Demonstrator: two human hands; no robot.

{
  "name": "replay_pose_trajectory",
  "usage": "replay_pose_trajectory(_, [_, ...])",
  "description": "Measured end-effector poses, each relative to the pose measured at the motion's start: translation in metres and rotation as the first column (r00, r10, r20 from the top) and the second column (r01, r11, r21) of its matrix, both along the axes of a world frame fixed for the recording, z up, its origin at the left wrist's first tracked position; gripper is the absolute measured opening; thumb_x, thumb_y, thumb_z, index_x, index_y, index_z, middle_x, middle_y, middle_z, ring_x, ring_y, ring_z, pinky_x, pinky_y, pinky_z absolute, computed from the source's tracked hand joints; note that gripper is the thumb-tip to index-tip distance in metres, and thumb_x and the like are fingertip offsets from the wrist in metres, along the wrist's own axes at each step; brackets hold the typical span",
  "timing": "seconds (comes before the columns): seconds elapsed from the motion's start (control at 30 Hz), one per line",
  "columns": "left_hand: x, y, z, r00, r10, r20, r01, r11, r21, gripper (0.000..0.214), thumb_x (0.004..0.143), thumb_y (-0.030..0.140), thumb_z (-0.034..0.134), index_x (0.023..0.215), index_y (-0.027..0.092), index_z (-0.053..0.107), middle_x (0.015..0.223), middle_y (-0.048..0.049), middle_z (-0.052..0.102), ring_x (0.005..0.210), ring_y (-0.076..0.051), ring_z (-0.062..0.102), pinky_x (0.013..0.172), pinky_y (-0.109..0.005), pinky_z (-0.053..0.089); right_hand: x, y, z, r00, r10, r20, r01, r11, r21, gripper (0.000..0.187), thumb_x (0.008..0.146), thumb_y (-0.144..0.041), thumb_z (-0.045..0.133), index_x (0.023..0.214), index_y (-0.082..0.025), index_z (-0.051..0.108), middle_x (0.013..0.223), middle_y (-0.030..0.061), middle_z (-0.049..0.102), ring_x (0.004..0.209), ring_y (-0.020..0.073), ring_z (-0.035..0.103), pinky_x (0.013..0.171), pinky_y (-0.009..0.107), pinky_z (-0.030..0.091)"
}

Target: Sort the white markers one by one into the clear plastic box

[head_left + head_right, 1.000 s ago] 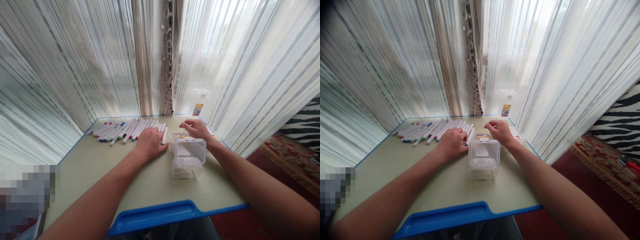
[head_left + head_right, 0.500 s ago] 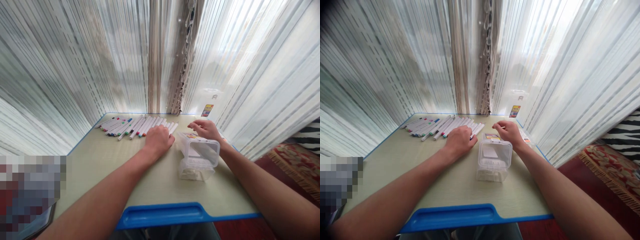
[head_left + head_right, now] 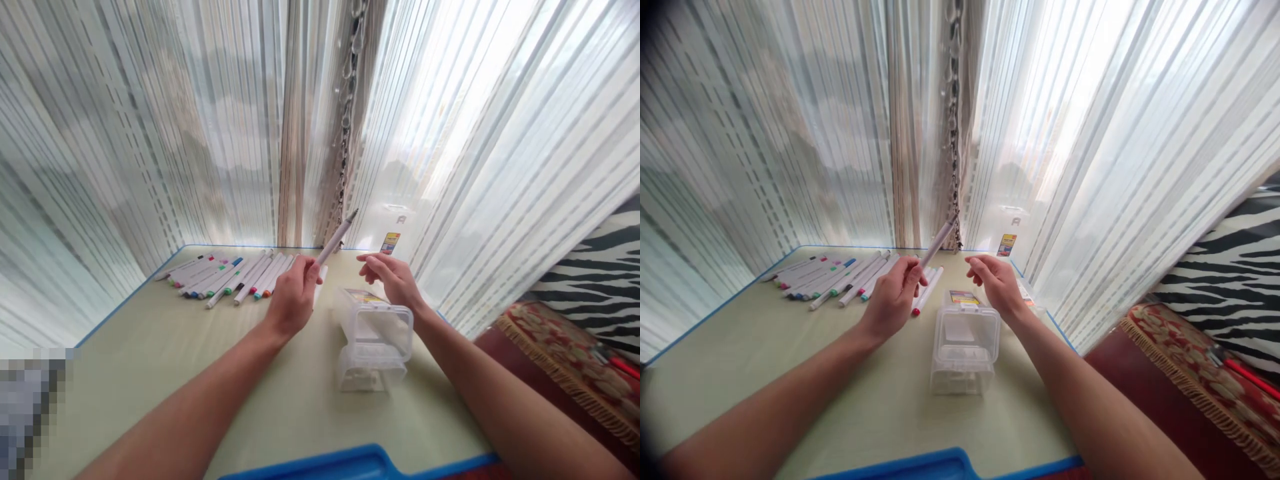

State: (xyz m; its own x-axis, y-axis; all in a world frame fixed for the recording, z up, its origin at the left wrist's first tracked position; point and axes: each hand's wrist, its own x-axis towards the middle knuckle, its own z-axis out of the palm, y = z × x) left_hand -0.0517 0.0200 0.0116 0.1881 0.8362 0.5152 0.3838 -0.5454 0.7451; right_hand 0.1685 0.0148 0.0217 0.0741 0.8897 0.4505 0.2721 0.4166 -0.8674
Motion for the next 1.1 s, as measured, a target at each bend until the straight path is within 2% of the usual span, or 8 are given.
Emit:
replay_pose_trajectory(0.17, [0.001, -0.005, -0.001, 0.996, -0.08, -0.032, 0.082, 0.996, 0.045, 0.027, 0.101, 0.043, 0.042, 0.101, 0.021, 0.057, 0.081, -0.0017, 0.07, 0.056, -0.014, 0.06, 0.056, -0.027, 0.044, -0.01, -0.008, 0.009, 0.976, 0.125, -0.18, -0.131, 0.991, -0.027, 0.041, 0.079, -0.052, 0.074, 0.102, -0.018, 0.076, 0.07, 0.0022, 0.066, 0.057, 0.0127, 0.052, 0.054, 0.028, 0.041])
replay_pose_trajectory(0.3, [0.002, -0.008, -0.001, 0.995, -0.093, -0.047, 0.097, 0.992, 0.081, 0.028, 0.101, 0.043, 0.043, 0.105, 0.021, 0.058, 0.081, -0.0018, 0.069, 0.057, -0.014, 0.06, 0.056, -0.026, 0.045, -0.011, -0.01, 0.012, 0.941, 0.193, -0.277, -0.203, 0.979, -0.008, 0.038, 0.074, -0.048, 0.081, 0.099, -0.021, 0.077, 0.071, 0.0017, 0.066, 0.056, 0.0115, 0.048, 0.052, 0.028, 0.038])
replay_pose_trajectory(0.5, [0.001, -0.006, -0.001, 0.995, -0.068, -0.073, 0.08, 0.978, 0.192, 0.027, 0.1, 0.041, 0.047, 0.106, 0.02, 0.062, 0.088, -0.0038, 0.069, 0.067, -0.015, 0.062, 0.061, -0.026, 0.048, -0.01, -0.009, 0.015, 0.909, 0.163, -0.384, -0.191, 0.981, -0.035, 0.04, 0.069, -0.049, 0.084, 0.098, -0.022, 0.077, 0.065, 0.0001, 0.062, 0.056, 0.0119, 0.047, 0.052, 0.029, 0.036])
replay_pose_trajectory(0.7, [0.001, -0.007, 0.0, 0.999, -0.02, -0.028, 0.027, 0.963, 0.269, 0.02, 0.098, 0.036, 0.053, 0.106, 0.02, 0.062, 0.092, -0.0031, 0.068, 0.07, -0.014, 0.062, 0.065, -0.025, 0.049, -0.011, -0.01, 0.015, 0.845, 0.172, -0.506, -0.257, 0.961, -0.103, 0.036, 0.068, -0.046, 0.086, 0.092, -0.02, 0.077, 0.068, 0.0003, 0.063, 0.054, 0.0097, 0.045, 0.05, 0.026, 0.034])
replay_pose_trajectory(0.9, [0.001, -0.009, 0.001, 0.999, -0.036, -0.036, 0.045, 0.953, 0.3, 0.022, 0.098, 0.036, 0.053, 0.107, 0.018, 0.062, 0.093, -0.0037, 0.068, 0.065, -0.012, 0.059, 0.064, -0.026, 0.05, -0.011, -0.011, 0.015, 0.819, 0.19, -0.541, -0.29, 0.951, -0.104, 0.036, 0.069, -0.043, 0.086, 0.093, -0.018, 0.077, 0.068, 0.0004, 0.063, 0.055, 0.0088, 0.047, 0.049, 0.024, 0.033])
replay_pose_trajectory(1.1, [0.001, -0.01, 0.004, 0.995, -0.055, -0.079, 0.076, 0.949, 0.305, 0.027, 0.1, 0.035, 0.048, 0.108, 0.015, 0.066, 0.084, -0.0043, 0.07, 0.069, -0.014, 0.061, 0.066, -0.027, 0.049, -0.008, -0.011, 0.014, 0.787, 0.256, -0.562, -0.37, 0.924, -0.096, 0.032, 0.072, -0.036, 0.086, 0.098, -0.019, 0.078, 0.068, -0.0001, 0.063, 0.057, 0.0086, 0.05, 0.051, 0.023, 0.034])
